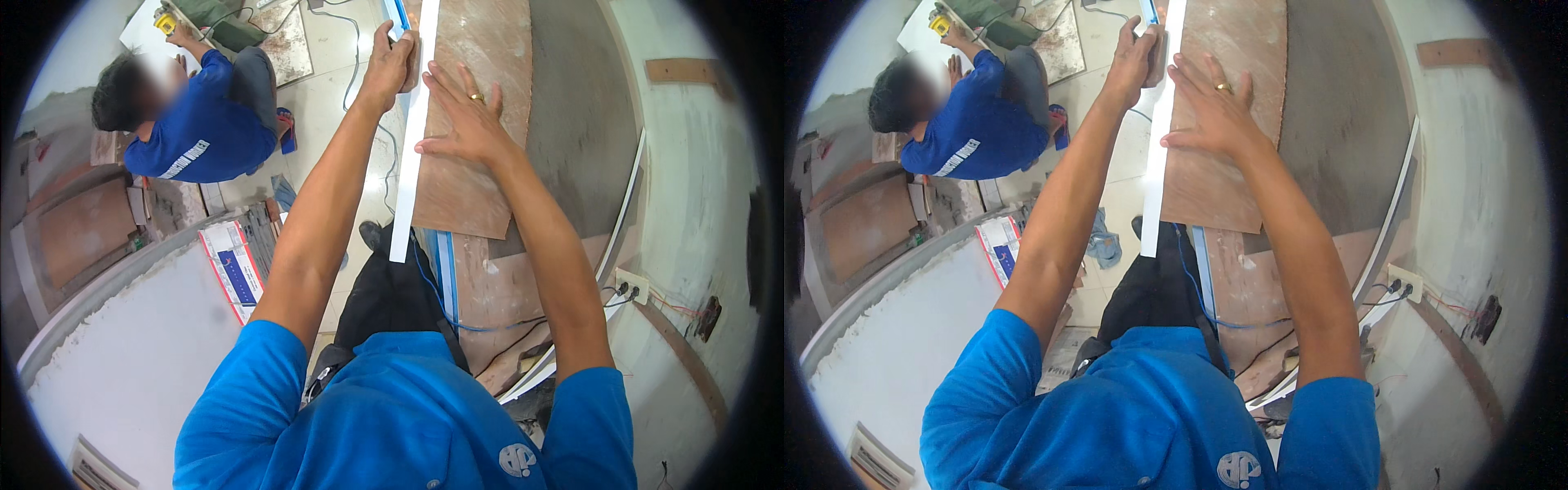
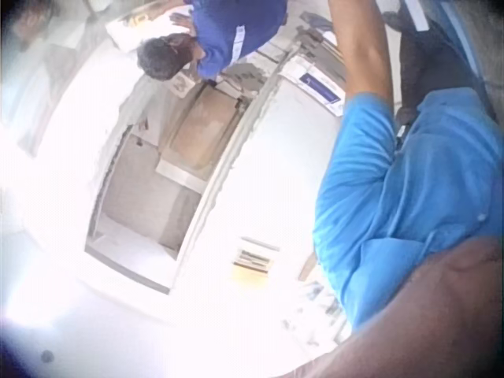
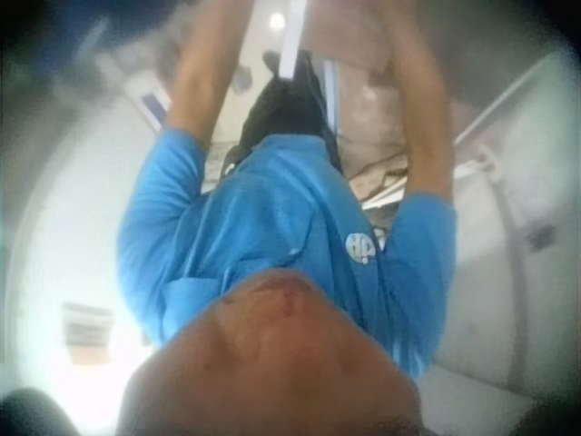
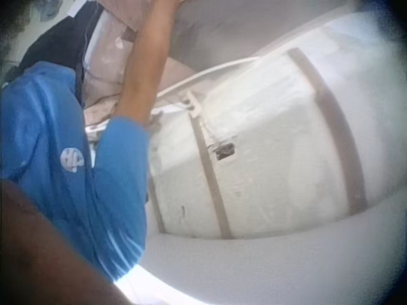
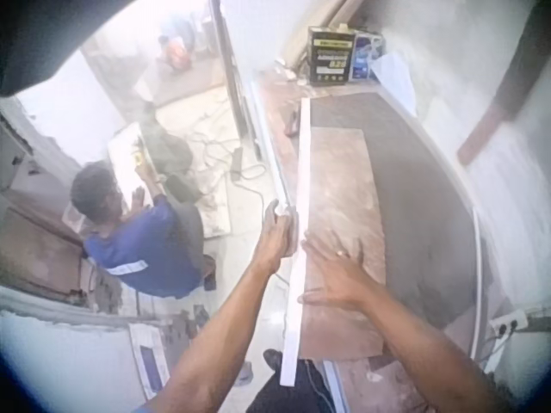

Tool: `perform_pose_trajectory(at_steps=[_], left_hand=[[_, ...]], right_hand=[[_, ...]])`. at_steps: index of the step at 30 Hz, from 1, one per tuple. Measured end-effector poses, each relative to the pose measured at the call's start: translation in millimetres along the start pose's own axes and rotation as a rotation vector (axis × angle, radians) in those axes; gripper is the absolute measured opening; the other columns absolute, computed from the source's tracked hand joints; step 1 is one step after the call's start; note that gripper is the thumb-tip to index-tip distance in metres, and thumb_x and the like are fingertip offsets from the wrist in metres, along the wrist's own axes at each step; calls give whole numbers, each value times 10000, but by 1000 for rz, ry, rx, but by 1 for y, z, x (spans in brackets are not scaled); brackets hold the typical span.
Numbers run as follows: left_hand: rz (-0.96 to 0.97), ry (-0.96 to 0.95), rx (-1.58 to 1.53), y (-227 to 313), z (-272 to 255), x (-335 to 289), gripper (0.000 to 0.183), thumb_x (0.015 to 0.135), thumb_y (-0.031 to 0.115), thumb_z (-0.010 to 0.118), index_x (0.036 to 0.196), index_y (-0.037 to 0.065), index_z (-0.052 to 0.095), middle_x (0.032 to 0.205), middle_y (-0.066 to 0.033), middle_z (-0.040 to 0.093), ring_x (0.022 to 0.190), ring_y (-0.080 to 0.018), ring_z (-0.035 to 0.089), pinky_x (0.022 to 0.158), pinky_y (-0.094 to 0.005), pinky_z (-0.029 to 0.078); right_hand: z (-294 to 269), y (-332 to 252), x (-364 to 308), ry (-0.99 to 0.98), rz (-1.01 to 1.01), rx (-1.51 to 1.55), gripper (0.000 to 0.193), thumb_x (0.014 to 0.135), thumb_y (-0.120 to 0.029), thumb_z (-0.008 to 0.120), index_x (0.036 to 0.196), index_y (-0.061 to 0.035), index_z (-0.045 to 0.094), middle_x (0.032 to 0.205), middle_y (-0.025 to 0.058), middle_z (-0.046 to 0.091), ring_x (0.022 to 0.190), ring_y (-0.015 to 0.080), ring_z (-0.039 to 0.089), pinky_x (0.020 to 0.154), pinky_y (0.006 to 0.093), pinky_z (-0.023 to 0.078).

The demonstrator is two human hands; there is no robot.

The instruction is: The person cuts a protective film from a board, then aligns and presses a white LED strip along the board's edge. The person smooths the strip repeatedly to ensure adhesion. Another worker is visible in the background using a power tool.

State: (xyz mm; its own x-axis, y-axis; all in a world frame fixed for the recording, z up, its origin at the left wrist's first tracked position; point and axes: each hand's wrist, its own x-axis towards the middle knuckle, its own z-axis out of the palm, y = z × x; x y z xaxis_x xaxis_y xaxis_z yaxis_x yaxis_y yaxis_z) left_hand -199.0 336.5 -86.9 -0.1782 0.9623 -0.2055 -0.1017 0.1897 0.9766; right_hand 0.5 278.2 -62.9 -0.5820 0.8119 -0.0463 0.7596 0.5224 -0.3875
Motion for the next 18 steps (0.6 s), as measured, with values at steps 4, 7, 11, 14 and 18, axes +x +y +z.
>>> perform_pose_trajectory(at_steps=[4,7,11,14,18], left_hand=[[-38,-43,29,-1,1,-14,668,1030,441,664,1470,-7,434,1025,-122,638,843,-154,596,715,-311,511],[17,-35,81,-16,-12,-28,614,1026,471,670,1376,-4,498,1006,-109,635,831,-138,585,691,-299,503],[1,-23,154,-17,-23,-96,635,1032,523,668,1335,-16,523,1047,-122,631,879,-164,591,766,-324,517],[-77,-40,242,-43,-48,-168,598,1050,500,648,1334,-14,533,1145,-139,608,1042,-203,584,928,-361,493],[-111,-18,156,-38,-42,-187,562,1057,455,642,1388,18,517,1216,-139,613,1127,-206,581,1010,-374,477]], right_hand=[[9,3,-2,38,18,-44,1263,640,-772,824,1693,-269,338,1803,-26,201,1659,364,92,1199,812,18],[16,5,2,23,5,-65,1248,648,-765,827,1696,-308,326,1803,-43,194,1658,369,93,1209,802,19],[15,7,1,31,11,-76,1259,639,-768,830,1699,-322,316,1806,-50,182,1659,371,87,1211,800,18],[13,3,6,4,22,-97,1297,606,-817,816,1698,-336,309,1807,-56,170,1662,350,72,1217,799,6],[15,10,1,6,38,-103,1324,577,-846,812,1695,-340,314,1808,-55,166,1665,343,61,1217,800,7]])
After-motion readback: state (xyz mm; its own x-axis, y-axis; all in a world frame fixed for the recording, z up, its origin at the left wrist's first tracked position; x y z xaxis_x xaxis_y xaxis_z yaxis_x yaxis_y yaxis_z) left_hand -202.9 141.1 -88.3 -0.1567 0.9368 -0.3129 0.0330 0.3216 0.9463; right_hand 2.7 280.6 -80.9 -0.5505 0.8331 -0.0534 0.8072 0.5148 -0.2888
